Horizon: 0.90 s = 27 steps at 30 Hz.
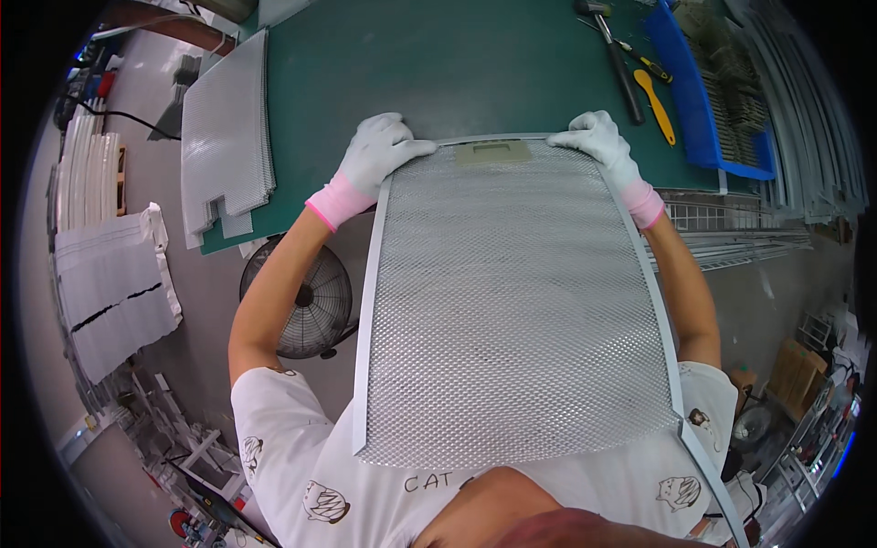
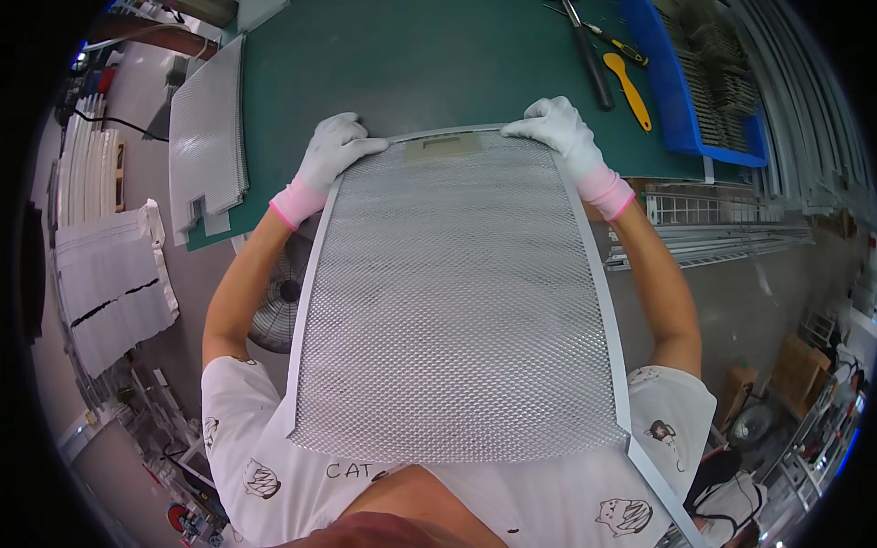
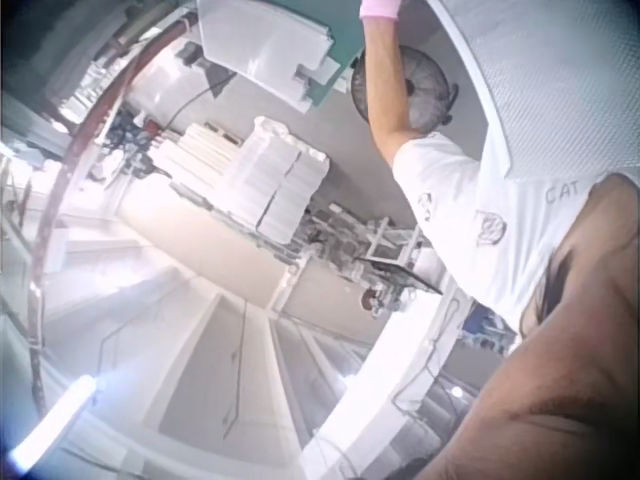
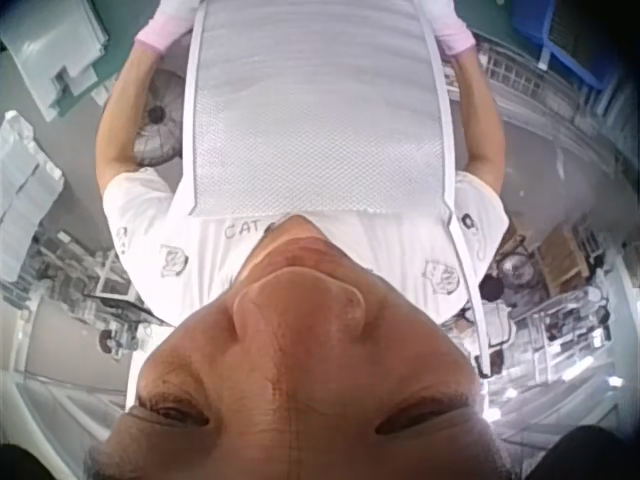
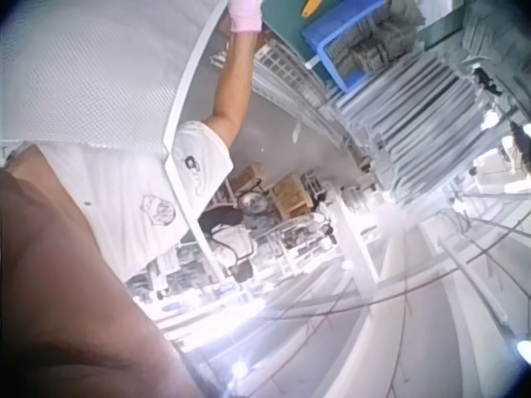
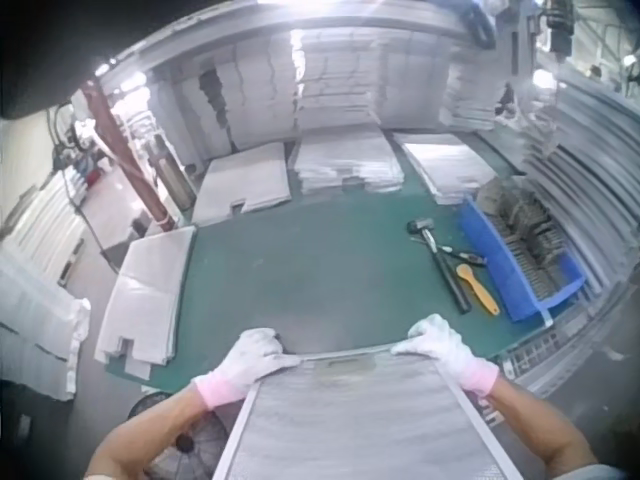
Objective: Assembling metal mesh filters by fitting them into frames and attaching handles and latches.
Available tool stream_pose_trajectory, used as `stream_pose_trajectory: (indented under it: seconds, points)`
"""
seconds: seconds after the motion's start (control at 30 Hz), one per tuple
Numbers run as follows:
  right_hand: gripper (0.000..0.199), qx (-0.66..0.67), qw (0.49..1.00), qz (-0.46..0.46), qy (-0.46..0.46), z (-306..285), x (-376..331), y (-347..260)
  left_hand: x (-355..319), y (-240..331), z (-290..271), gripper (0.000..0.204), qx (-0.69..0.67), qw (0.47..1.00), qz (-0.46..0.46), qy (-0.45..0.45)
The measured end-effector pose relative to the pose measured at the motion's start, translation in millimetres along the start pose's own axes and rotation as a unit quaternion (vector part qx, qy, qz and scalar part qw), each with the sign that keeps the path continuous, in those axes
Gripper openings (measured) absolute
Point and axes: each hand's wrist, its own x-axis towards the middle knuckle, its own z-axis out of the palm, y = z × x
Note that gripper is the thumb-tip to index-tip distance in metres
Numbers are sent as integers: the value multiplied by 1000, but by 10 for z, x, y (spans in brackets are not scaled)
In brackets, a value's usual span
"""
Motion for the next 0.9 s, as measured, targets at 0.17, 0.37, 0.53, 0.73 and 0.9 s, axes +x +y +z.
stream_pose_trajectory:
  seconds: [0.17,0.37,0.53,0.73,0.9]
  points:
    - [20,-77,995,-25,-51,-45,98,-53,19,-43,-34,29,35,997,21,-72]
    - [23,106,993,34,29,-1,35,-28,-103,-197,133,22,-175,976,-128,17]
    - [32,156,979,3,131,-176,103,-42,9,-74,41,34,-220,915,-334,-49]
    - [26,356,886,-89,282,-1640,329,-972,52,-34,40,35,-248,905,-345,11]
    - [25,425,785,-107,438,-1487,552,-978,374,178,-490,35,-170,932,-278,158]
